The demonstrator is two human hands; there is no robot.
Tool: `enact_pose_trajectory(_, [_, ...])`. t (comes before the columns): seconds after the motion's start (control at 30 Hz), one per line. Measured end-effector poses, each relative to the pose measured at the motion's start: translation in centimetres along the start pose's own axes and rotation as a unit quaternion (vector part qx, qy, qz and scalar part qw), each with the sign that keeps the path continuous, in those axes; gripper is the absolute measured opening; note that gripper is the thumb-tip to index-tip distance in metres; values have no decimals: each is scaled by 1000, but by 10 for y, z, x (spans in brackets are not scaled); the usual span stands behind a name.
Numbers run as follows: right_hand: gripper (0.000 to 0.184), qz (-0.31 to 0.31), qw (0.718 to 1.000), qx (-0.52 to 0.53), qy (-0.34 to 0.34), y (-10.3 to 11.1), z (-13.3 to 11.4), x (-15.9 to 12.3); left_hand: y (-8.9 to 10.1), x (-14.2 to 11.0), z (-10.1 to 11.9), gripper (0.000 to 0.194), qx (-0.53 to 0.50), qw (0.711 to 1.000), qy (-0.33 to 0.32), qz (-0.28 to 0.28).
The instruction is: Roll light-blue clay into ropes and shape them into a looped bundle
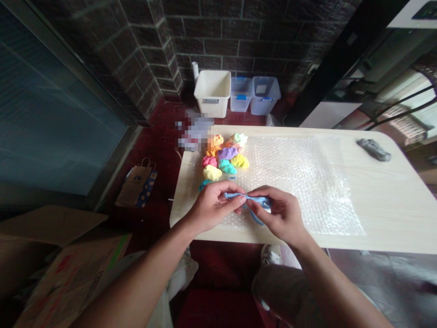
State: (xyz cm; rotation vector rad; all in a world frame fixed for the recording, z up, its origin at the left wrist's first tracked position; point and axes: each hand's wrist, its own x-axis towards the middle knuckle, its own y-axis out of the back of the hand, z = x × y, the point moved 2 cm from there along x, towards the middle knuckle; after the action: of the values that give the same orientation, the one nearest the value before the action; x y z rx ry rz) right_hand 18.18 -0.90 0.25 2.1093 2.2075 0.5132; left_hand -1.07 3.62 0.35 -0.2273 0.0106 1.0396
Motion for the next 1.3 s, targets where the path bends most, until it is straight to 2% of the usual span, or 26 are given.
enact_pose_trajectory(0.2, [15,-16,1000,12,-9,-1,-3,0,1,-1,0,27,11,1000,-9,16])
enact_pose_trajectory(0.43, [10,11,1000,20,15,0,-2,1,-1,1,1,28,-25,1000,14,-13])
enact_pose_trajectory(0.67, [16,-24,999,34,-31,-2,-1,-1,1,0,4,24,7,1000,-20,0])
enact_pose_trajectory(0.83, [12,-18,999,41,-17,-2,-2,-1,1,0,2,23,3,1000,-22,-8])
enact_pose_trajectory(1.0, [11,-9,999,42,18,-2,0,1,0,0,-1,27,-8,1000,9,-23])
enact_pose_trajectory(1.3, [8,-9,1000,9,16,-1,-1,-1,1,0,1,24,-1,1000,12,-17])
